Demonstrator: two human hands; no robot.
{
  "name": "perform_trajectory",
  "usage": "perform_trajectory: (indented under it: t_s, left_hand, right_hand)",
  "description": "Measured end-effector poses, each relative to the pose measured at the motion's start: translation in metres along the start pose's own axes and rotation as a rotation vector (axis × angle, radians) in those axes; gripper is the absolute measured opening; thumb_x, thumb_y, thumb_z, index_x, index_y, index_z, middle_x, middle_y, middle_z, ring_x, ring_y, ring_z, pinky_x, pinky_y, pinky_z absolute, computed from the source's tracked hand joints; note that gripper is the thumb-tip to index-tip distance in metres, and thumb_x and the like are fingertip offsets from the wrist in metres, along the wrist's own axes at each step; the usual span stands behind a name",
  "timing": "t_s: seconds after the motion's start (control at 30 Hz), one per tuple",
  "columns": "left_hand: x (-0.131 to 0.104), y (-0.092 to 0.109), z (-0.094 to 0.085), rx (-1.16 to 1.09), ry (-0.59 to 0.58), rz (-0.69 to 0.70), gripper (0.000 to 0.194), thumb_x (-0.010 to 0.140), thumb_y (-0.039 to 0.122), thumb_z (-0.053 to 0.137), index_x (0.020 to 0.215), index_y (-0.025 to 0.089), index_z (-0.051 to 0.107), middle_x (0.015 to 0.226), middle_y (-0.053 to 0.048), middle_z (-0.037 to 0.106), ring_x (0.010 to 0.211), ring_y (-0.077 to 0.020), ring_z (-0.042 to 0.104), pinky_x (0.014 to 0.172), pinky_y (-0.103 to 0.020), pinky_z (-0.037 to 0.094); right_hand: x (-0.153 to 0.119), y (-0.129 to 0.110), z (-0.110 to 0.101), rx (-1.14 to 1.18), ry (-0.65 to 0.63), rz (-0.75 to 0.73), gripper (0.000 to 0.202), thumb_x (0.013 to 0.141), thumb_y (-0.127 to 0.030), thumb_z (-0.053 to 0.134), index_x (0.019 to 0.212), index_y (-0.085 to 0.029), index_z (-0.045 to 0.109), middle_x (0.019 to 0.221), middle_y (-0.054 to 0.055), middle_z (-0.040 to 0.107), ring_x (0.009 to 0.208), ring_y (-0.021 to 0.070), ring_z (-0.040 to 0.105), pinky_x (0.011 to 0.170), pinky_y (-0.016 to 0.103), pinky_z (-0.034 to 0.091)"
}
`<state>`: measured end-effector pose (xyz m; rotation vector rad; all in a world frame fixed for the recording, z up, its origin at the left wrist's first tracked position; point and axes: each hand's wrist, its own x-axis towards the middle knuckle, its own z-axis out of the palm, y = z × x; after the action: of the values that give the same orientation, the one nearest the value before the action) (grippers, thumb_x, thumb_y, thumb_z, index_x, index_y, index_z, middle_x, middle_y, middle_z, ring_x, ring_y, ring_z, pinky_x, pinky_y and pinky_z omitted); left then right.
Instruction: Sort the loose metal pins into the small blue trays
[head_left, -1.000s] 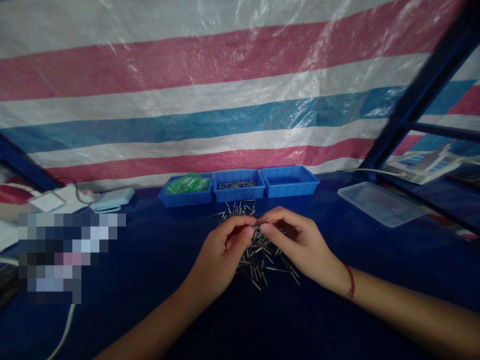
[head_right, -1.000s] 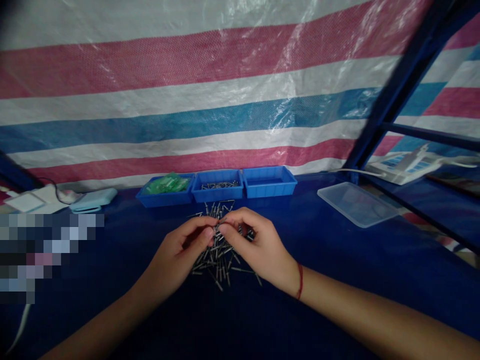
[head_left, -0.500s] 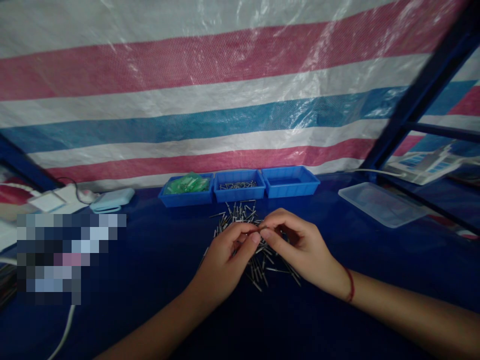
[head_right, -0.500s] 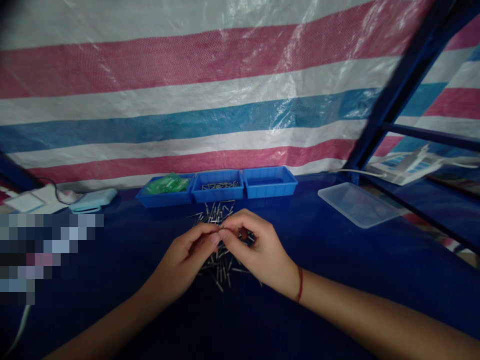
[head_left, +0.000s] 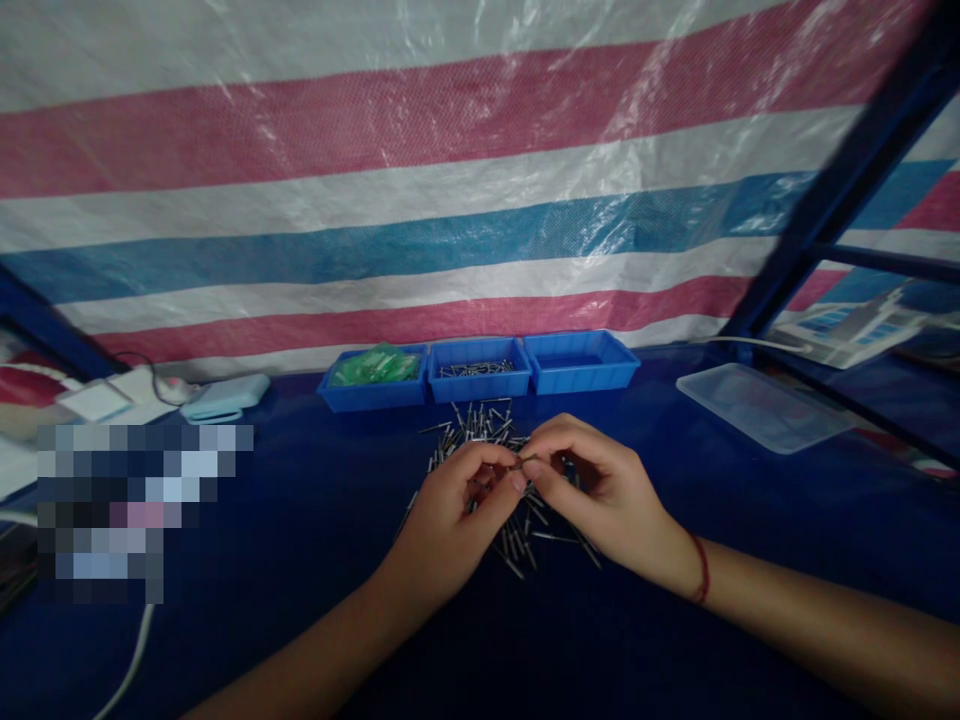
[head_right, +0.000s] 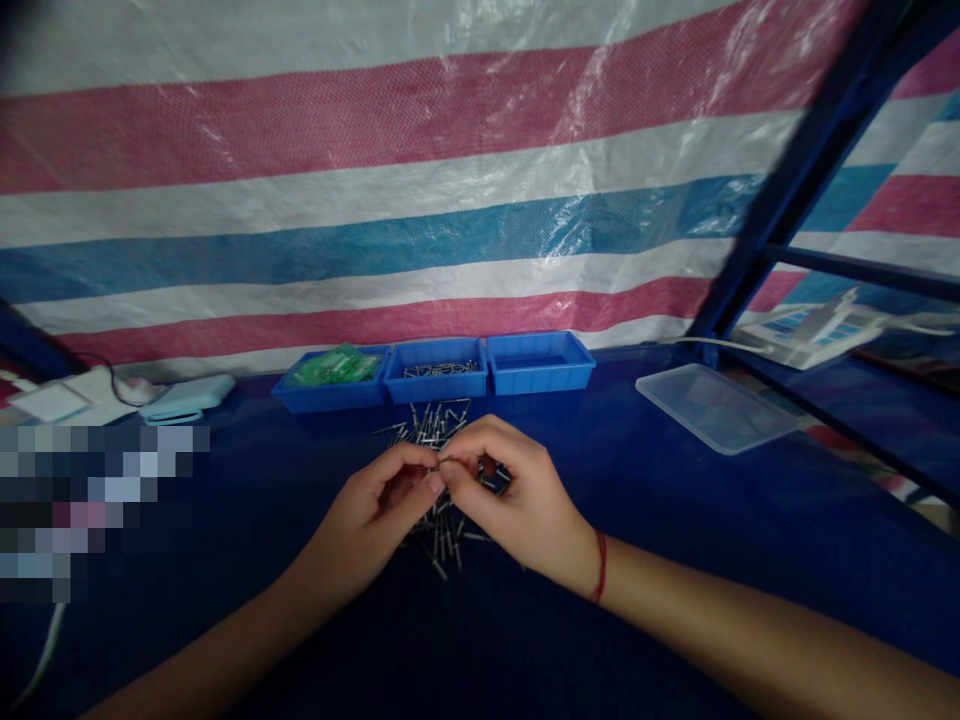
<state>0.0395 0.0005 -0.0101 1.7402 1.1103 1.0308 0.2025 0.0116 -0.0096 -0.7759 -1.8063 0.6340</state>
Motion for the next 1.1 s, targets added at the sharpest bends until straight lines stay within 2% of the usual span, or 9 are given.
perform_trajectory:
  t_s: [0.27, 0.5, 0.57, 0.7, 0.73, 0.8, 0.9, 1.0, 1.1]
  left_hand:
    - [-0.002, 0.0, -0.003, 0.093, 0.155, 0.091, 0.007, 0.08, 0.025, 0.055, 0.083, 0.02, 0.057, 0.079, -0.001, 0.059, 0.07, -0.0139, 0.056, 0.062, -0.025, 0.045]
    - [-0.003, 0.004, -0.007, 0.13, 0.162, 0.129, 0.011, 0.081, 0.03, 0.057, 0.085, 0.021, 0.055, 0.076, 0.0, 0.058, 0.066, -0.0132, 0.055, 0.06, -0.025, 0.045]
    - [-0.002, 0.003, -0.008, 0.104, 0.168, 0.142, 0.019, 0.081, 0.031, 0.056, 0.098, 0.022, 0.052, 0.081, 0.0, 0.057, 0.069, -0.013, 0.055, 0.061, -0.025, 0.046]
    - [-0.002, 0.004, -0.013, 0.143, 0.195, 0.154, 0.023, 0.086, 0.031, 0.05, 0.108, 0.022, 0.047, 0.085, -0.001, 0.055, 0.067, -0.0114, 0.052, 0.057, -0.023, 0.043]
    - [-0.001, 0.004, -0.014, 0.165, 0.191, 0.154, 0.022, 0.087, 0.031, 0.048, 0.107, 0.022, 0.048, 0.084, -0.001, 0.056, 0.066, -0.0112, 0.052, 0.056, -0.023, 0.043]
    - [0.001, 0.004, -0.019, 0.212, 0.178, 0.17, 0.021, 0.088, 0.031, 0.047, 0.107, 0.021, 0.049, 0.085, -0.001, 0.057, 0.068, -0.0116, 0.053, 0.059, -0.023, 0.043]
    - [0.009, -0.002, -0.029, 0.326, 0.177, 0.198, 0.02, 0.088, 0.028, 0.048, 0.105, 0.02, 0.051, 0.085, -0.001, 0.06, 0.073, -0.0129, 0.056, 0.062, -0.024, 0.044]
    - [0.022, -0.017, -0.046, 0.477, 0.213, 0.178, 0.02, 0.087, 0.025, 0.047, 0.104, 0.018, 0.055, 0.083, -0.002, 0.061, 0.07, -0.0138, 0.057, 0.061, -0.025, 0.045]
    - [0.035, -0.037, -0.065, 0.69, 0.183, 0.166, 0.02, 0.087, 0.019, 0.045, 0.099, 0.016, 0.06, 0.091, -0.004, 0.062, 0.077, -0.0153, 0.058, 0.074, -0.03, 0.046]
  right_hand:
    - [0.001, 0.004, 0.0, -0.026, -0.024, 0.012, 0.005, 0.082, -0.02, 0.056, 0.084, -0.021, 0.06, 0.078, 0.001, 0.058, 0.069, 0.0129, 0.055, 0.059, 0.028, 0.045]
    - [0.005, 0.003, -0.001, 0.007, -0.149, 0.008, 0.008, 0.085, -0.023, 0.054, 0.084, -0.021, 0.062, 0.081, 0.002, 0.06, 0.074, 0.0136, 0.058, 0.065, 0.03, 0.048]
    - [0.014, 0.007, -0.008, -0.074, -0.101, 0.004, 0.011, 0.086, -0.024, 0.052, 0.081, -0.021, 0.061, 0.08, 0.002, 0.061, 0.075, 0.014, 0.058, 0.068, 0.03, 0.047]
    - [0.043, 0.037, -0.037, -0.461, 0.252, 0.007, 0.018, 0.086, -0.029, 0.051, 0.077, -0.019, 0.062, 0.077, 0.005, 0.064, 0.071, 0.017, 0.057, 0.064, 0.032, 0.045]
    - [0.049, 0.048, -0.046, -0.582, 0.285, 0.007, 0.018, 0.086, -0.029, 0.051, 0.078, -0.019, 0.063, 0.078, 0.006, 0.065, 0.07, 0.018, 0.057, 0.066, 0.033, 0.045]
    - [0.058, 0.069, -0.062, -0.799, 0.223, 0.0, 0.018, 0.084, -0.03, 0.052, 0.08, -0.018, 0.065, 0.081, 0.009, 0.066, 0.077, 0.0225, 0.059, 0.073, 0.038, 0.044]
    - [0.057, 0.089, -0.075, -0.941, 0.189, 0.059, 0.023, 0.083, -0.033, 0.053, 0.091, -0.016, 0.065, 0.087, 0.011, 0.065, 0.086, 0.0268, 0.059, 0.076, 0.041, 0.044]
    - [0.047, 0.092, -0.075, -0.947, 0.174, 0.046, 0.023, 0.083, -0.032, 0.051, 0.093, -0.015, 0.064, 0.087, 0.011, 0.065, 0.086, 0.0262, 0.059, 0.078, 0.041, 0.044]
    - [0.038, 0.087, -0.067, -0.897, 0.131, -0.015, 0.02, 0.083, -0.028, 0.05, 0.09, -0.015, 0.064, 0.085, 0.009, 0.065, 0.082, 0.0245, 0.058, 0.078, 0.04, 0.044]
